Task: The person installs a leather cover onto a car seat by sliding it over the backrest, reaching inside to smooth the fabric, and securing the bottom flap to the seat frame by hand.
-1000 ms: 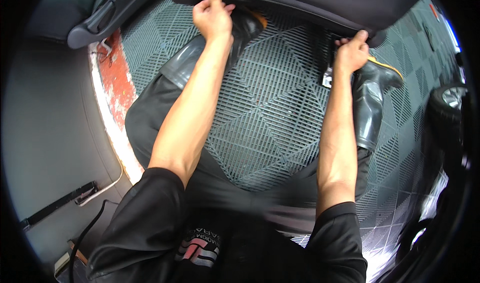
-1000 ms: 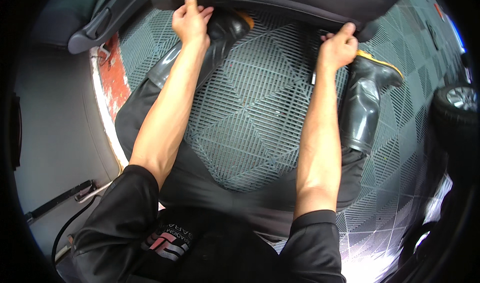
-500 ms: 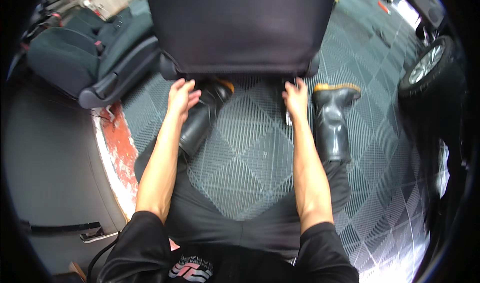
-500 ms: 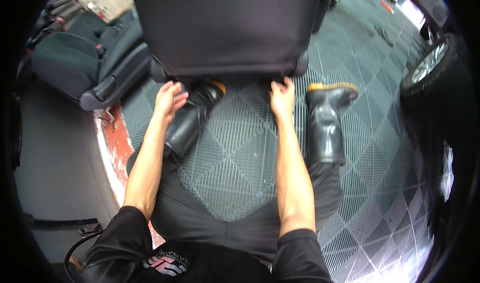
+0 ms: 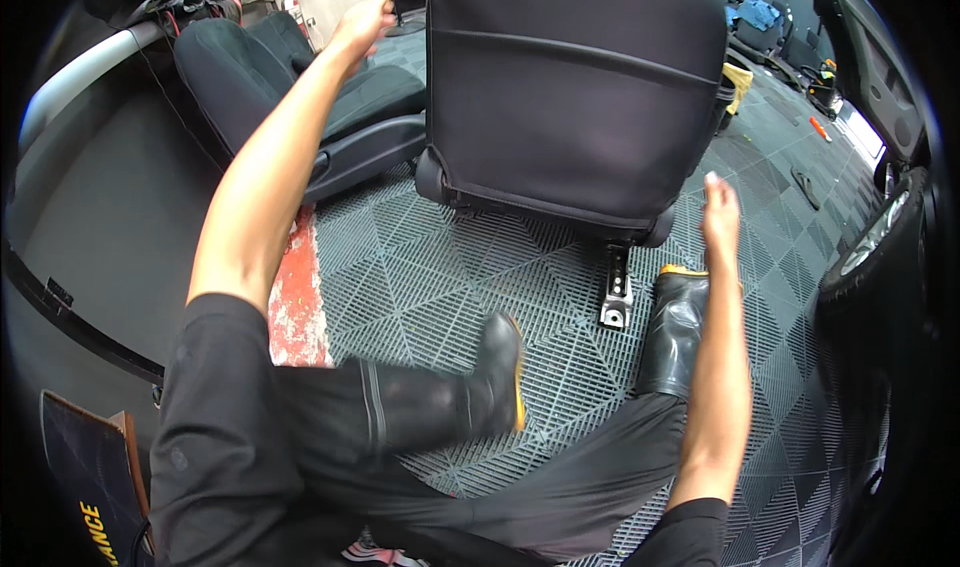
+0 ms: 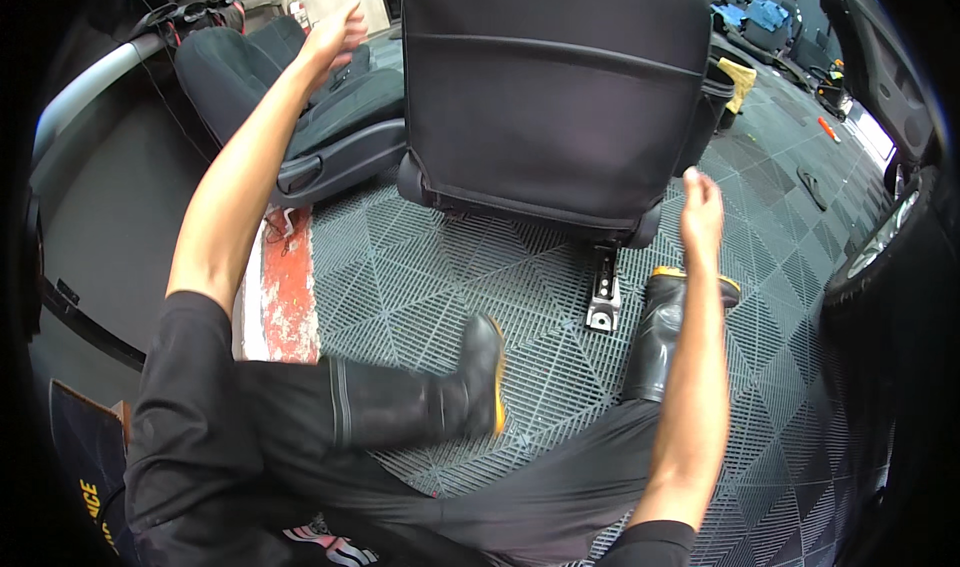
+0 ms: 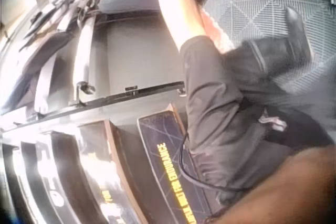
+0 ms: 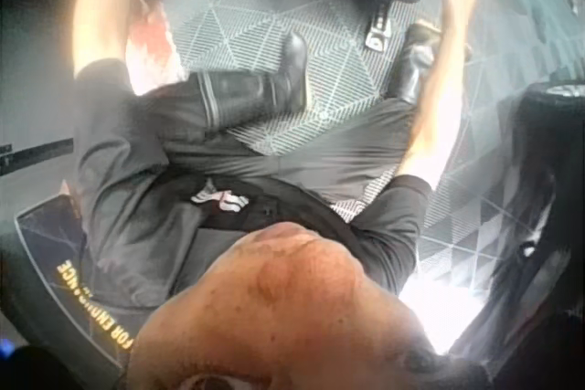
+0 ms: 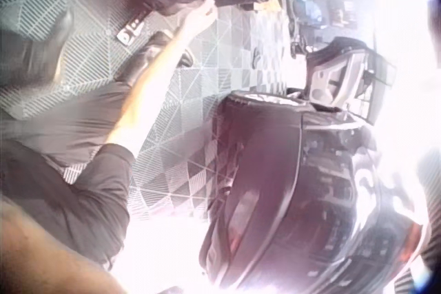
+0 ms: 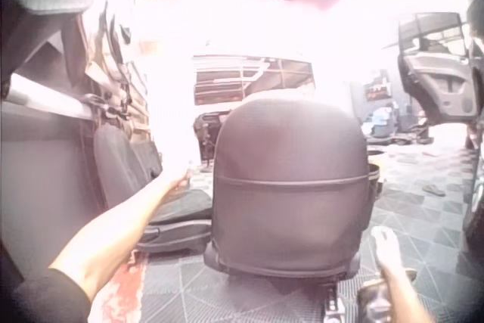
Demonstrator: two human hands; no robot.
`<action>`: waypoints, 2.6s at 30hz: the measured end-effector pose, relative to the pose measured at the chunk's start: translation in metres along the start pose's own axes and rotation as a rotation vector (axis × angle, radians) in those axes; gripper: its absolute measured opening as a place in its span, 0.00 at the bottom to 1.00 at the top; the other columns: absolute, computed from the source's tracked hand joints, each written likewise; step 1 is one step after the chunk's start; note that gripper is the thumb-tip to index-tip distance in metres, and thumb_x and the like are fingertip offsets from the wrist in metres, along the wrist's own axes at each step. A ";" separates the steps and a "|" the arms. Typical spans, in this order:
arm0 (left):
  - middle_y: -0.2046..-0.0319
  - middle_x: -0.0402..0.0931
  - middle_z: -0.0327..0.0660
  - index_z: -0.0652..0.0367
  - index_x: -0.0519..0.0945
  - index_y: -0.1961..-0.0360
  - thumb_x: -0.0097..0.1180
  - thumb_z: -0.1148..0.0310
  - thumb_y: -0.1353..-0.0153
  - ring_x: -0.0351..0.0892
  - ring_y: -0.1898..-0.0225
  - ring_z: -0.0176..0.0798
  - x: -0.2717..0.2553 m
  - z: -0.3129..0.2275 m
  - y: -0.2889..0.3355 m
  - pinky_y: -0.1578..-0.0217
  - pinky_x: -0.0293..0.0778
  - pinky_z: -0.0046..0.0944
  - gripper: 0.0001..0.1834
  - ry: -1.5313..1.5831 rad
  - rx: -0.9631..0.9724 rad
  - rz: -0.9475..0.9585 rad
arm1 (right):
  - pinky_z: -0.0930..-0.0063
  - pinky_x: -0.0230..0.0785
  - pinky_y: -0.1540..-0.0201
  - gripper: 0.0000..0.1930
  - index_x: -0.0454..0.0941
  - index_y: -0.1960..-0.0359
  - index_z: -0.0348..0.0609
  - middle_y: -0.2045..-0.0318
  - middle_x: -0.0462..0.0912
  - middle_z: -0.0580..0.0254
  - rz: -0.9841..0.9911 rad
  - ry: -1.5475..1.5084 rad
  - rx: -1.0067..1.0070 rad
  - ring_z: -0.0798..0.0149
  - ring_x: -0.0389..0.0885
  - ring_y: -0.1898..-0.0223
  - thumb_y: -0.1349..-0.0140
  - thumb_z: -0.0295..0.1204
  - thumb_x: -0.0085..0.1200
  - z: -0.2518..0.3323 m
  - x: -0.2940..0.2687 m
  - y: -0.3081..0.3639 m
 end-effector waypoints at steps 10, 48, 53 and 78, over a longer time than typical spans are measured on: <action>0.40 0.72 0.45 0.59 0.72 0.37 0.42 0.37 0.32 0.69 0.40 0.41 0.092 -0.020 -0.061 0.40 0.62 0.38 0.37 0.347 0.100 0.050 | 0.45 0.39 0.27 0.47 0.49 0.26 0.42 0.26 0.49 0.44 0.012 -0.370 0.045 0.45 0.47 0.25 0.35 0.67 0.38 0.142 0.035 -0.158; 0.38 0.72 0.41 0.62 0.76 0.41 0.52 0.51 0.33 0.62 0.33 0.38 0.067 -0.059 -0.163 0.35 0.62 0.44 0.29 0.467 -1.095 0.152 | 0.57 0.55 0.31 0.22 0.82 0.54 0.33 0.48 0.82 0.47 0.769 -0.491 0.642 0.52 0.72 0.38 0.31 0.43 0.50 0.187 0.081 -0.306; 0.32 0.62 0.46 0.55 0.60 0.28 0.57 0.44 0.38 0.58 0.30 0.44 0.102 -0.129 -0.197 0.34 0.60 0.44 0.43 0.121 -1.377 0.334 | 0.61 0.58 0.32 0.28 0.68 0.35 0.38 0.35 0.69 0.51 0.894 -0.118 1.298 0.56 0.70 0.36 0.36 0.35 0.55 0.126 0.093 -0.287; 0.30 0.50 0.70 0.70 0.71 0.38 0.48 0.39 0.37 0.52 0.28 0.65 0.112 -0.149 -0.197 0.31 0.45 0.59 0.42 -0.049 -0.705 0.366 | 0.41 0.22 0.25 0.55 0.33 0.25 0.38 0.23 0.33 0.45 2.095 0.626 0.973 0.50 0.27 0.22 0.38 0.73 0.22 0.122 0.319 -0.132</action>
Point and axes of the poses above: each hand's wrist, its own y-axis away from the middle knuckle, its own x-axis out of the palm, z = x × y, the point moved 7 cm from there along -y, towards the middle knuckle
